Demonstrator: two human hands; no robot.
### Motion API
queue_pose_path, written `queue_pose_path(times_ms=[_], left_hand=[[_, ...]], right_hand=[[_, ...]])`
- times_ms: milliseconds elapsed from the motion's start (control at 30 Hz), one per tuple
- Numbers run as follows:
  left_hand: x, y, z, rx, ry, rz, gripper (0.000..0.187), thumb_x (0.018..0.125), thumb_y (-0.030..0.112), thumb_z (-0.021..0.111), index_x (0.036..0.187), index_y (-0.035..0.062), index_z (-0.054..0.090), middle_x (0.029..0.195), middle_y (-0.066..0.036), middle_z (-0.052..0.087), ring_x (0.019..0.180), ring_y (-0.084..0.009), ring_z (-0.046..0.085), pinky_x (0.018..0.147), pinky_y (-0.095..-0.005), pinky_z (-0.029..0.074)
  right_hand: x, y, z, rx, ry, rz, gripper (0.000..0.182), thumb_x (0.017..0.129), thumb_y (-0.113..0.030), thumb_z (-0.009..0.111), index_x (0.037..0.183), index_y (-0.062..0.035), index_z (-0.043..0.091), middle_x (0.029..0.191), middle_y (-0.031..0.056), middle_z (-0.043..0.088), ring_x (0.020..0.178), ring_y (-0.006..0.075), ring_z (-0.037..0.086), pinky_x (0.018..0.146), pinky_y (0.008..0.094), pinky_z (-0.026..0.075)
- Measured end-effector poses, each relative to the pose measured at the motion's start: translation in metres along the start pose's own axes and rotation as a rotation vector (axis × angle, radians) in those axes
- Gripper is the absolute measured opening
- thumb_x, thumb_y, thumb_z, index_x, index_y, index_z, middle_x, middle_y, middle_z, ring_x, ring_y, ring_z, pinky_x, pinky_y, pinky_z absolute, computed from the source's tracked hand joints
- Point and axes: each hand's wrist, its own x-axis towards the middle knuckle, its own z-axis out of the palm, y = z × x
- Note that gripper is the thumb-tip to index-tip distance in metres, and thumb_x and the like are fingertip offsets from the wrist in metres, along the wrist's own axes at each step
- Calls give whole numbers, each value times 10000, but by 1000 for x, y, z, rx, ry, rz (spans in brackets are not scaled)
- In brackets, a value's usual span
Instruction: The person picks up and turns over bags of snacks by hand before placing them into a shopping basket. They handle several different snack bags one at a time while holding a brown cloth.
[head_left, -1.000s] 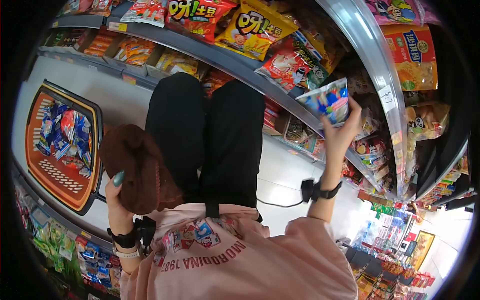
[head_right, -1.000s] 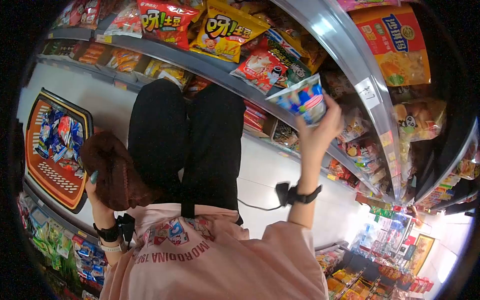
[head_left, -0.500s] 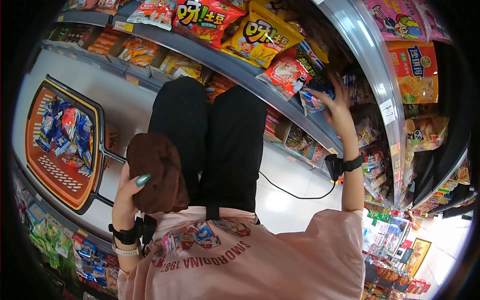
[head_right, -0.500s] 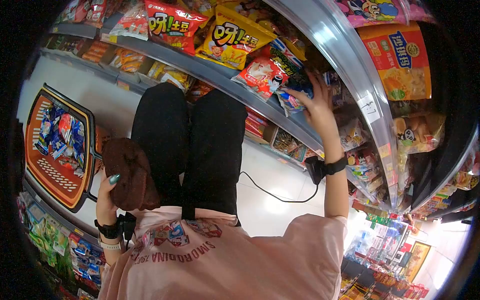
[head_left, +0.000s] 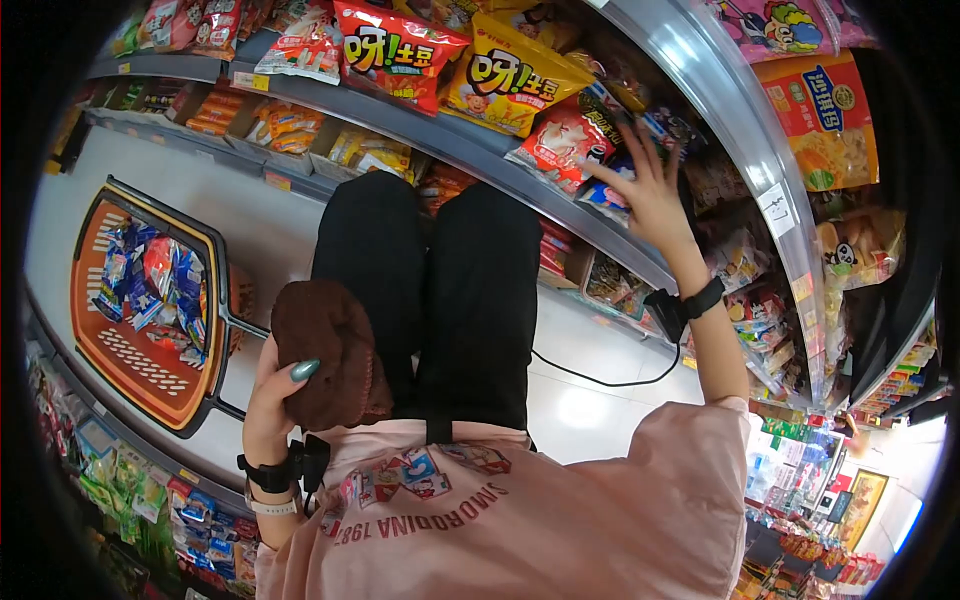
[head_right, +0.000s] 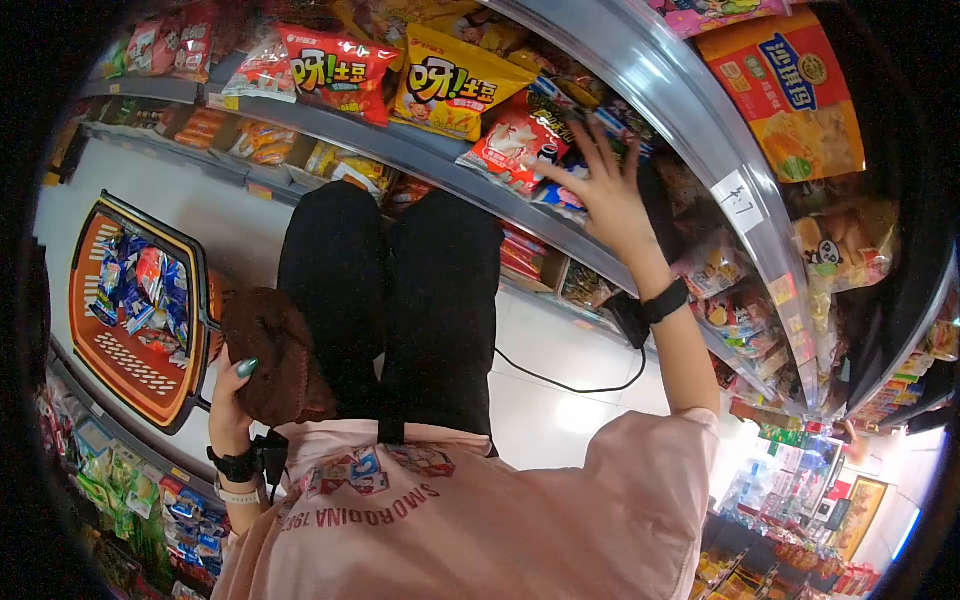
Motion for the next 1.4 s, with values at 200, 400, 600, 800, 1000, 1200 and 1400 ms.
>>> queue_pose_path(times_ms=[200,400,600,800,1000,1200,1400], left_hand=[[0,1,-1,9,-9,-18,610,672,158,520,1202,-15,273,1142,-139,400,1055,-216,416,900,-301,324],[1,-1,3,2,-16,-10,614,673,155,527,1203,-19,270,1154,-143,393,1064,-216,410,907,-302,318],[4,0,6,-12,-38,-53,626,666,151,537,1205,-21,269,1147,-143,402,1058,-217,417,907,-301,316],[0,0,3,-14,-24,-12,602,677,140,521,1204,-17,275,1154,-136,400,1059,-211,416,907,-296,317],[-2,7,7,-7,53,28,579,690,129,499,1206,-12,276,1163,-125,395,1066,-203,408,903,-294,320],[41,8,1,-67,88,154,495,738,170,481,1177,1,326,1139,-101,419,1039,-174,425,875,-285,348],[118,14,-31,-3,-53,257,447,765,165,480,1163,10,349,1098,-83,457,983,-156,462,832,-268,380]], right_hand=[[-6,-10,17,-112,203,104,765,622,-20,551,1212,-413,263,1306,100,201,1222,251,167,931,564,124],[-3,-15,-1,51,65,43,786,592,49,541,1248,-272,249,1324,151,114,1240,263,102,941,554,103],[8,-17,8,295,248,68,875,511,140,505,1243,-268,255,1333,157,50,1241,292,54,954,546,70],[2,-16,-5,334,221,55,853,492,141,479,1223,-259,297,1330,148,97,1239,303,64,956,535,1],[-11,-16,-12,389,327,43,703,513,102,389,1143,-207,417,1305,137,205,1228,321,116,964,519,14],[5,-85,-39,572,552,-72,537,570,-49,547,1081,-206,504,1251,168,297,1185,322,243,947,463,182],[75,-160,-30,549,450,-197,658,592,-79,603,1186,-254,383,1282,120,260,1201,274,229,954,447,203]])
